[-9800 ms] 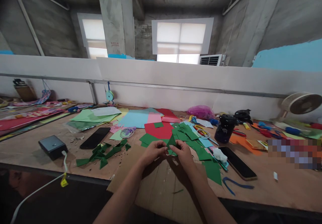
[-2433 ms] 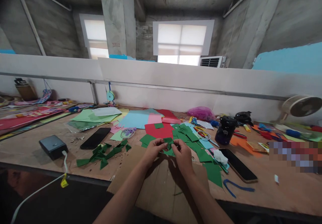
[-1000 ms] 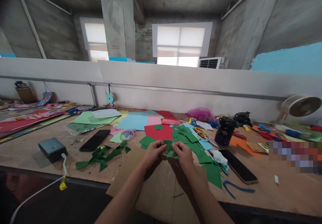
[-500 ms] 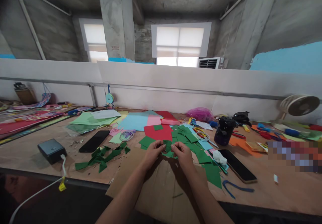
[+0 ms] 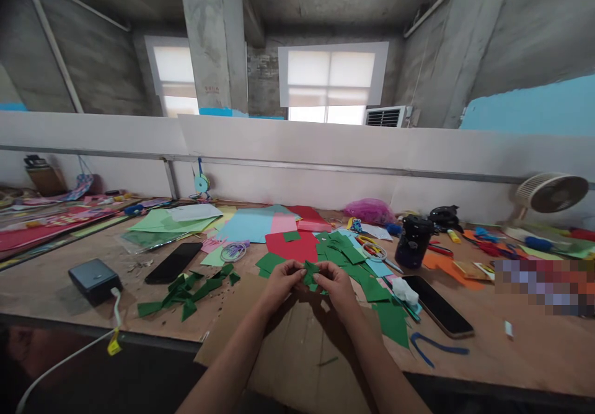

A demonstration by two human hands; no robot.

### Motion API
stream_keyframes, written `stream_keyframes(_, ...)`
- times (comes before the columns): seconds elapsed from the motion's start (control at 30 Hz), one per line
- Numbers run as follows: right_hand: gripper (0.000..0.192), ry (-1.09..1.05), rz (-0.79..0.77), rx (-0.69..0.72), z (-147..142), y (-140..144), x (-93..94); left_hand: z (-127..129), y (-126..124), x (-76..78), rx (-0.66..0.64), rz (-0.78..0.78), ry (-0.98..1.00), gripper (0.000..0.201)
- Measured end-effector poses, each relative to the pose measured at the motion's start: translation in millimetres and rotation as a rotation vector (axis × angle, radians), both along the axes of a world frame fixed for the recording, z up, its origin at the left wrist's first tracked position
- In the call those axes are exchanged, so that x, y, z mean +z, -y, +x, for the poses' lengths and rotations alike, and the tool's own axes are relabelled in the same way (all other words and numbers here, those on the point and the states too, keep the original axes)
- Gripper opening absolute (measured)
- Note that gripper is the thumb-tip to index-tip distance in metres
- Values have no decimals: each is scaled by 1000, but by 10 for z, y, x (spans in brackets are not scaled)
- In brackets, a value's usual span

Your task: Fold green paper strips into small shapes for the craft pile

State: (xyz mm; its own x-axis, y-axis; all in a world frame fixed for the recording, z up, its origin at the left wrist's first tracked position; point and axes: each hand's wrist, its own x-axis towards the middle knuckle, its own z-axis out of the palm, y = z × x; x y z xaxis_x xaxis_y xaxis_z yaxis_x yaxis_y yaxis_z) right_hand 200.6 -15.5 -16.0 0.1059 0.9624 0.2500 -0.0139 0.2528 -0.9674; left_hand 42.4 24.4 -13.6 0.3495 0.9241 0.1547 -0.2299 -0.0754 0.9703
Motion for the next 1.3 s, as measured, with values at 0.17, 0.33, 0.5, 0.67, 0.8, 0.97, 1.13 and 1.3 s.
stream_keyframes(0.17, 17, -38, 8, 9, -1, 10, 14, -39, 64, 81, -49, -38, 0, 24)
stream_keyframes(0.33, 13, -41, 17, 24, -28, 49, 61, -55, 73, 108, -16, -80, 9, 18)
stream_keyframes(0.5, 30, 44, 28, 92, -64, 92, 90, -65, 37, 89, 44, -156, 45, 21)
stream_keyframes(0.67, 29, 180, 101, 46, -71, 65, 65, -85, 14, 74, 31, -191, 33, 20)
stream_keyframes(0.8, 27, 185, 94, -12, -40, 22, 40, -102, 19, 73, -29, -182, 2, 20)
stream_keyframes(0.97, 28, 129, 59, -56, -4, 12, 35, -101, 54, 110, -59, -75, -51, 20)
stream_keyframes(1.13, 28, 130, 60, -37, -38, 20, 50, -86, 54, 120, -7, 3, -63, 29)
stream_keyframes(1.3, 28, 145, 58, -33, -43, 5, 30, -71, 14, 95, 50, 43, -14, 35)
